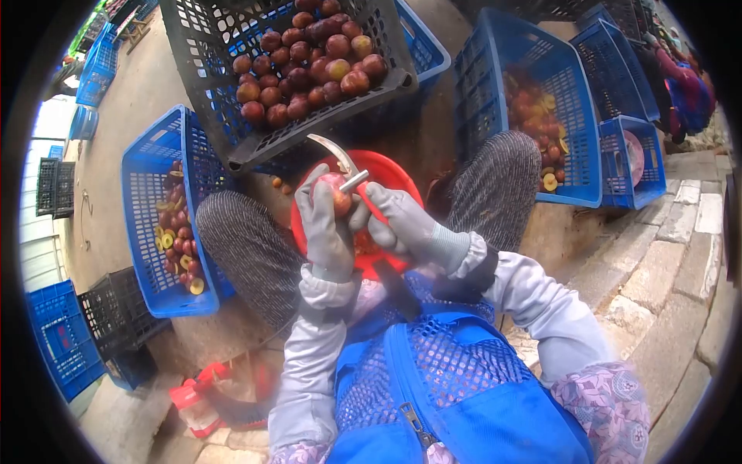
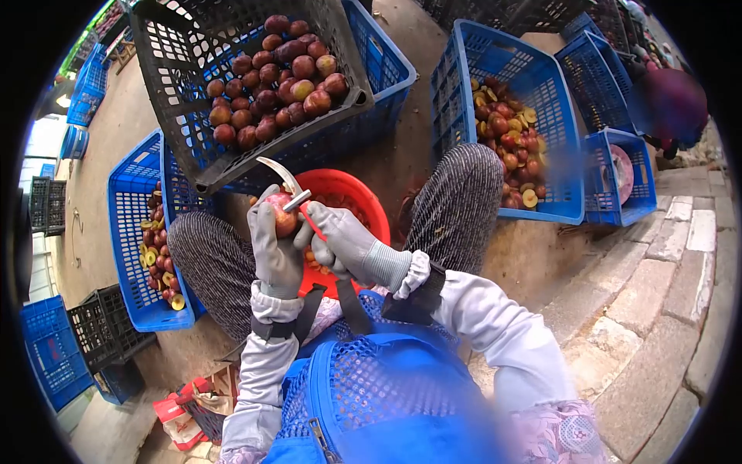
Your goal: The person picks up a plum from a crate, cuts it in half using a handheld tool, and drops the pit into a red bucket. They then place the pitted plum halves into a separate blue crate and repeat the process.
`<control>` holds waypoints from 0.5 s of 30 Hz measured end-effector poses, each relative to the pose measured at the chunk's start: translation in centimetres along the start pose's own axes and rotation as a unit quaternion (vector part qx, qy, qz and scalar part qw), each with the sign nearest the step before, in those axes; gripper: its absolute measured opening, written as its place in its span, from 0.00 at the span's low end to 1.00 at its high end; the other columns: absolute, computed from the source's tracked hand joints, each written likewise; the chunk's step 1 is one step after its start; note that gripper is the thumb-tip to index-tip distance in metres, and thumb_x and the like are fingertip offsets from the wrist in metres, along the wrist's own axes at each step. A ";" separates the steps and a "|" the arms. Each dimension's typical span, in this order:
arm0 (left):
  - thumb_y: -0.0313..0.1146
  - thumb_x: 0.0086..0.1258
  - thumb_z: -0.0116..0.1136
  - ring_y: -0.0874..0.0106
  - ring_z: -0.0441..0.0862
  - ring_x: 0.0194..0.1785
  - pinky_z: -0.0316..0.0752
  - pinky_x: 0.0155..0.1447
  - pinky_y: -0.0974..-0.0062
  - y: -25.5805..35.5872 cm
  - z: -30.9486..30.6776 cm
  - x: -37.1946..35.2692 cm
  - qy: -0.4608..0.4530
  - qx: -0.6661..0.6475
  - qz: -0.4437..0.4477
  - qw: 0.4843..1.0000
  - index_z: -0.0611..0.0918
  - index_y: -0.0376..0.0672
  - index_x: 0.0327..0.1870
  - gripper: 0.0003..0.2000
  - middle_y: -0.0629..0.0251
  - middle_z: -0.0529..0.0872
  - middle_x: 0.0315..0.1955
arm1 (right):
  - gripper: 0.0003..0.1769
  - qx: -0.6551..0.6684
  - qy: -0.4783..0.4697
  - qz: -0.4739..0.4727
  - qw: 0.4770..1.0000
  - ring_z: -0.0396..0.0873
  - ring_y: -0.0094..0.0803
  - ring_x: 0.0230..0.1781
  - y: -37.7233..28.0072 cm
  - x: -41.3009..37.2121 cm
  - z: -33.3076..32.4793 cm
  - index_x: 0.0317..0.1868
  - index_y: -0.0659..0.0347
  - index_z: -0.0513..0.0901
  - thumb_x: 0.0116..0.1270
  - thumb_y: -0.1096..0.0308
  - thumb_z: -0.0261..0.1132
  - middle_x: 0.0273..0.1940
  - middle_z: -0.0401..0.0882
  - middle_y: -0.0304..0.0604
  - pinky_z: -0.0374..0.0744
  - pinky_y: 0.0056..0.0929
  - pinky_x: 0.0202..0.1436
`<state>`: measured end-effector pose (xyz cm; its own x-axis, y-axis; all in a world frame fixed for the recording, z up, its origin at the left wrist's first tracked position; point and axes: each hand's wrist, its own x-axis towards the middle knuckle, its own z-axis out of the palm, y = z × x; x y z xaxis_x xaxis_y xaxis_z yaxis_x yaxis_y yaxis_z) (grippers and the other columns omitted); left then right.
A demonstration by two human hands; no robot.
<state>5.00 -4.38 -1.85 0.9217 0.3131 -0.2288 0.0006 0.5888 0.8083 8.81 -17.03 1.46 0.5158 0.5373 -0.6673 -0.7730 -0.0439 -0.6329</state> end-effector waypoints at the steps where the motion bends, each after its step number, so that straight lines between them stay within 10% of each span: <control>1: 0.45 0.77 0.41 0.69 0.77 0.48 0.73 0.55 0.70 -0.2 0.0 0.0 0.001 0.033 0.022 0.999 0.72 0.37 0.57 0.20 0.59 0.79 0.43 | 0.29 0.093 -0.084 0.019 0.992 0.57 0.18 0.06 0.5 0.5 -0.8 0.38 0.64 0.76 0.77 0.46 0.41 0.13 0.65 0.33 0.56 0.19 0.06; 6: 0.52 0.73 0.45 0.66 0.77 0.46 0.72 0.55 0.67 -0.1 -1.1 1.4 -0.063 -0.275 -0.151 0.947 0.70 0.35 0.59 0.27 0.54 0.80 0.47 | 0.31 0.462 -0.456 0.022 0.761 0.53 0.19 0.02 2.4 1.5 -2.6 0.39 0.70 0.75 0.77 0.47 0.39 0.08 0.59 0.31 0.51 0.19 0.03; 11: 0.52 0.73 0.45 0.65 0.79 0.46 0.72 0.55 0.66 0.9 -1.3 1.6 -0.098 -0.274 -0.139 0.947 0.69 0.34 0.61 0.28 0.52 0.82 0.47 | 0.30 -0.006 -0.066 -0.092 0.994 0.62 0.19 0.07 -0.1 0.0 -3.3 0.39 0.64 0.76 0.76 0.45 0.41 0.12 0.66 0.34 0.61 0.18 0.11; 15: 0.52 0.75 0.43 0.64 0.80 0.49 0.72 0.56 0.66 0.6 -1.5 1.3 -0.102 -0.202 -0.093 0.970 0.69 0.32 0.61 0.29 0.50 0.81 0.50 | 0.23 -0.218 0.000 -0.213 0.952 0.74 0.23 0.16 -0.6 -2.0 -1.4 0.37 0.60 0.75 0.75 0.48 0.48 0.16 0.72 0.37 0.72 0.25 0.23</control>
<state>5.61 -2.49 -2.50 0.9777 0.0442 -0.2051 0.0601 0.8777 0.4754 8.77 -19.29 2.62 0.7478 0.5851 -0.3139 -0.2668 -0.1682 -0.9490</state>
